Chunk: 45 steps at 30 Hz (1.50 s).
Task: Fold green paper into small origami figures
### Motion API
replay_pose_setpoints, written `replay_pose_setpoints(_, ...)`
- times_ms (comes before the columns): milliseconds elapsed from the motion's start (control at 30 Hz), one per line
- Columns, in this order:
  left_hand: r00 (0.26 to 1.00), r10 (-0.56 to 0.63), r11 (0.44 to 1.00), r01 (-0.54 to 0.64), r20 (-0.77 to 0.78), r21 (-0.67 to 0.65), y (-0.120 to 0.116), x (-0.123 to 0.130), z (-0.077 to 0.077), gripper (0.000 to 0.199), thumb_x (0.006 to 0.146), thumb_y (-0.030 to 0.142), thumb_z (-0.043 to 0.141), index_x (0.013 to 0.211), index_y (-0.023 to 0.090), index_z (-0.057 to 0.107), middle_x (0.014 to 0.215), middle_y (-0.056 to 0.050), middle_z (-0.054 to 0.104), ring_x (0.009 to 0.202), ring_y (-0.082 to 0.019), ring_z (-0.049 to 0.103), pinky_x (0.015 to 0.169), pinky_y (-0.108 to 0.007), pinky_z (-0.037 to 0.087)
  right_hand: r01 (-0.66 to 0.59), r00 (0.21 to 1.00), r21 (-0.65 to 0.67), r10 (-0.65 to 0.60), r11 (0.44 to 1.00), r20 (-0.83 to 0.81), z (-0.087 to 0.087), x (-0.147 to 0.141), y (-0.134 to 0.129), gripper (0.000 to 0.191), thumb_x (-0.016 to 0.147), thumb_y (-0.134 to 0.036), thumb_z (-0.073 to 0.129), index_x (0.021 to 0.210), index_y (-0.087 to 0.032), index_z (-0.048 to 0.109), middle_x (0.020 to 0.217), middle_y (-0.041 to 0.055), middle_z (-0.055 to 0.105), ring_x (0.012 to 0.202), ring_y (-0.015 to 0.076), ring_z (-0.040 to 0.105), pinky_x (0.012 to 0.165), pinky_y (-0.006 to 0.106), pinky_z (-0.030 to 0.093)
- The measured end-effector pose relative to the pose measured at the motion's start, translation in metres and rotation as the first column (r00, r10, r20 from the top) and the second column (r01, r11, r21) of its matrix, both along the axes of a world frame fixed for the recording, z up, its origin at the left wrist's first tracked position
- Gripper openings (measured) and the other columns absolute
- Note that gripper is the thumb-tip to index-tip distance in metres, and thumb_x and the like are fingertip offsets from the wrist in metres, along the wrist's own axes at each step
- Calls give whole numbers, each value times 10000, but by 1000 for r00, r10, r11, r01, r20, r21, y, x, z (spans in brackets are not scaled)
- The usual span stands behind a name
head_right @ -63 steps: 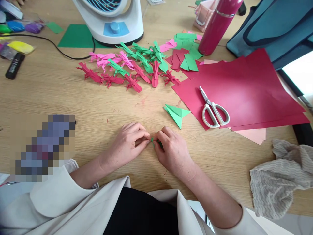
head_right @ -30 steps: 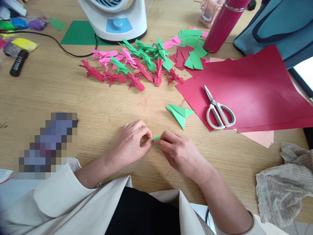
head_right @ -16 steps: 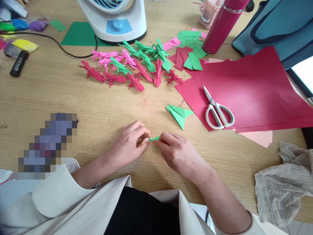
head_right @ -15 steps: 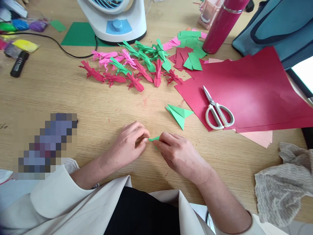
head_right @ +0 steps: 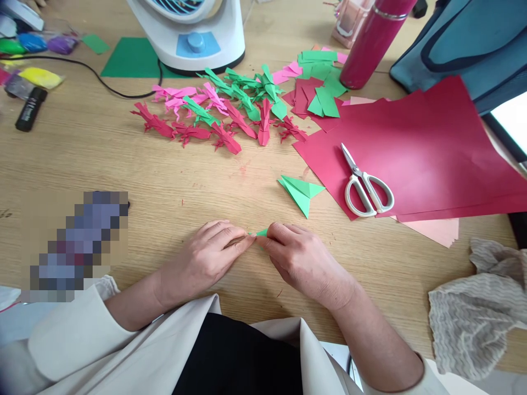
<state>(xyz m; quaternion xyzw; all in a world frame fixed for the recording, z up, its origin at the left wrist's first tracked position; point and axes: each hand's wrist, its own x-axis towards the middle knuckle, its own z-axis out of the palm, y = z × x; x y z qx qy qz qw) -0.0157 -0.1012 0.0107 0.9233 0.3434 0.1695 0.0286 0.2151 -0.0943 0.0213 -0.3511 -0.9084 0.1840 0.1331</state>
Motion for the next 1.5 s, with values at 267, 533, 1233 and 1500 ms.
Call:
replay_pose_setpoints(267, 998, 1, 998, 3, -67, 56, -3, 3, 2, 259, 976, 137, 487, 1185, 99, 635, 1014, -86, 685, 969, -208, 607, 925, -380, 495, -24, 998, 72, 20, 997, 65, 1, 1, -2, 256, 987, -115, 412, 1009, -140, 665, 889, 81, 588, 727, 175, 502, 670, 318, 437)
replay_pose_setpoints(533, 996, 30, 994, -21, -88, 106, -6, 7, 4, 215, 961, 123, 507, 1127, 104, 643, 973, -66, 670, 916, -200, 582, 876, -365, 495, -85, 983, 138, 60, 987, 173, 7, 0, -5, 299, 972, -77, 374, 1054, -102, 661, 859, 80, 544, 707, 191, 464, 639, 337, 442)
replay_pose_setpoints(1233, 994, 89, 986, -98, -71, -135, 4, 11, 7, 199, 985, 189, 453, 1012, 164, 649, 979, -64, 643, 921, -195, 561, 828, -338, 444, 39, 999, -32, -40, 999, -22, 3, 5, -3, 268, 914, -4, 373, 970, -159, 583, 933, 87, 595, 774, 176, 567, 668, 302, 473)
replay_pose_setpoints(1500, 990, 142, 953, -136, 0, -271, 20, 20, 9, 152, 961, 227, 526, 867, 169, 630, 903, -37, 612, 867, -174, 574, 788, -308, 435, 65, 993, -79, -73, 995, -98, 0, 4, -1, 219, 944, -51, 413, 1026, -177, 571, 961, 79, 602, 814, 176, 593, 703, 300, 474)
